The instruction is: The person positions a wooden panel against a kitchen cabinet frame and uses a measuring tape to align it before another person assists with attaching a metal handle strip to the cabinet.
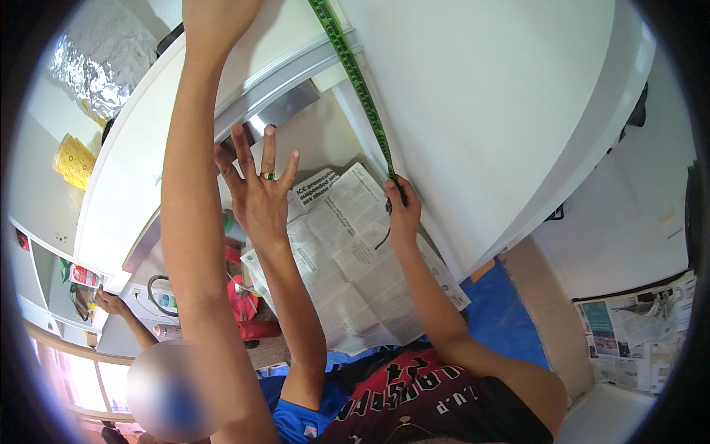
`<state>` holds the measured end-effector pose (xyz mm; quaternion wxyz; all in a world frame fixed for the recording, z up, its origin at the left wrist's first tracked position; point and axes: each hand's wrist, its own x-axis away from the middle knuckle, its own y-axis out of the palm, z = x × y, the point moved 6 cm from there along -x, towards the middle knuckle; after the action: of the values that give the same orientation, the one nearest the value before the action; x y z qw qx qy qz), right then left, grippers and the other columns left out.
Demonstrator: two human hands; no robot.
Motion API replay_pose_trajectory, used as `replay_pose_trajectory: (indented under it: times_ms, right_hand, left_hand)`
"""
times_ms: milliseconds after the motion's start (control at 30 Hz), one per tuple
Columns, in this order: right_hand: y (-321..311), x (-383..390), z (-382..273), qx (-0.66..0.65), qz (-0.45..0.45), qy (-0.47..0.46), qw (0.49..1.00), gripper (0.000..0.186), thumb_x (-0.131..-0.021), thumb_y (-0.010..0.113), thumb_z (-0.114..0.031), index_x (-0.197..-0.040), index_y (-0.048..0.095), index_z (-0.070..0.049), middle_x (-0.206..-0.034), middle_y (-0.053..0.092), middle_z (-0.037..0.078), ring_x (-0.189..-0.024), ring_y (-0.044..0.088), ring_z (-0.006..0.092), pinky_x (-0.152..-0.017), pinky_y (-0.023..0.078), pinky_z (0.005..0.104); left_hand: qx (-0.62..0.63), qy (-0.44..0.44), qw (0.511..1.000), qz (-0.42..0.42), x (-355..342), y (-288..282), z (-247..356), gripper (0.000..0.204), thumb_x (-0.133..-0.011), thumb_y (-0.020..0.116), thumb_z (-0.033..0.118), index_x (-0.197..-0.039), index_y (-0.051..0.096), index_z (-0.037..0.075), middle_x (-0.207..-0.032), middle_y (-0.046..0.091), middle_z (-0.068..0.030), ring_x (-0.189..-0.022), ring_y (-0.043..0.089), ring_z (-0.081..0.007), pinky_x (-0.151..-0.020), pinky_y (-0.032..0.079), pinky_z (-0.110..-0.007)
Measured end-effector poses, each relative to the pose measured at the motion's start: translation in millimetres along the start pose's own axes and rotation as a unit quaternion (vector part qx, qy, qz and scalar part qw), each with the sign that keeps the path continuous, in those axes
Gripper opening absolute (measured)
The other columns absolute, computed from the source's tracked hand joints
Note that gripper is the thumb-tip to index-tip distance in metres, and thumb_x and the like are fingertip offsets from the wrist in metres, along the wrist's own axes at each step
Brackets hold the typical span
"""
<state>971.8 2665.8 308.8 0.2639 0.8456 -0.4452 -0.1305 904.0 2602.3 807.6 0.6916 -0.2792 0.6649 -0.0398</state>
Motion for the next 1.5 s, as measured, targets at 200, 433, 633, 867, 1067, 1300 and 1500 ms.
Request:
replay_pose_trajectory:
  times_ms: [200,433,633,867,1067,1300,1500]
  right_hand:
    - [0.6,0.2,3.4,0.05,-0.012,-0.001,0.999,0.041,-0.101,0.073,-0.032,-0.126,0.07,0.001,-0.1,0.068,0.001,-0.089,0.057,0.0108,-0.082,0.047,0.0261]
    - [0.9,0.7,6.1,0.054,-0.022,0.029,0.998,0.043,-0.1,0.073,-0.033,-0.127,0.071,0.001,-0.1,0.07,0.002,-0.091,0.06,0.0125,-0.085,0.048,0.0271]
    - [-0.7,-4.8,1.5,0.048,-0.008,0.014,0.999,0.042,-0.099,0.074,-0.034,-0.126,0.072,-0.001,-0.098,0.07,0.001,-0.089,0.06,0.0114,-0.082,0.048,0.0259]
    - [-1.1,-2.4,6.1,0.046,-0.02,0.022,0.999,0.042,-0.099,0.074,-0.034,-0.126,0.072,-0.001,-0.099,0.07,0.002,-0.089,0.06,0.012,-0.083,0.048,0.0264]
    - [-0.7,1.2,3.8,0.059,-0.016,0.023,0.998,0.041,-0.1,0.074,-0.033,-0.126,0.073,-0.002,-0.099,0.071,0.002,-0.091,0.061,0.0127,-0.086,0.049,0.0271]
    - [-3.9,1.0,-1.3,0.057,-0.014,0.006,0.998,0.042,-0.099,0.074,-0.033,-0.126,0.073,0.0,-0.099,0.071,0.004,-0.091,0.061,0.0135,-0.087,0.049,0.0279]
    - [-4.7,2.5,-1.3,0.042,-0.023,0.05,0.998,0.035,-0.098,0.075,-0.02,-0.126,0.07,0.001,-0.102,0.069,-0.001,-0.093,0.059,0.0081,-0.086,0.047,0.0233]
  left_hand:
    - [0.02,0.018,1.0,0.006,-0.2,2.6,-4.5,0.023,-0.087,0.082,0.02,-0.104,0.083,0.006,-0.087,0.08,-0.0162,-0.07,0.071,-0.019,-0.065,0.054,-0.032]
    - [0.013,-0.033,0.999,-0.018,0.8,3.9,-2.1,0.022,-0.087,0.082,0.021,-0.103,0.084,0.006,-0.083,0.079,-0.0134,-0.068,0.068,-0.015,-0.062,0.052,-0.03]
    - [0.045,-0.018,0.999,-0.002,-1.7,11.6,-7.3,0.021,-0.088,0.082,0.02,-0.102,0.084,0.006,-0.08,0.079,-0.0115,-0.064,0.064,-0.0123,-0.059,0.05,-0.028]
    - [0.048,-0.02,0.999,-0.002,0.8,3.4,-3.5,0.019,-0.087,0.083,0.019,-0.101,0.085,0.006,-0.079,0.078,-0.0095,-0.065,0.063,-0.0103,-0.059,0.049,-0.027]
    - [0.013,-0.035,0.999,-0.019,1.4,3.7,-25.8,0.029,-0.088,0.085,0.032,-0.112,0.084,0.017,-0.09,0.079,-0.0013,-0.081,0.068,-0.0069,-0.076,0.053,-0.022]
    - [0.026,-0.049,0.998,-0.005,2.3,3.7,-19.5,0.023,-0.086,0.086,0.032,-0.105,0.086,0.019,-0.087,0.079,-0.0001,-0.079,0.068,-0.0062,-0.074,0.052,-0.021]
    - [0.018,-0.041,0.999,-0.003,2.1,3.4,-18.5,0.022,-0.086,0.086,0.03,-0.105,0.086,0.018,-0.088,0.08,-0.0005,-0.081,0.068,-0.0068,-0.076,0.053,-0.022]
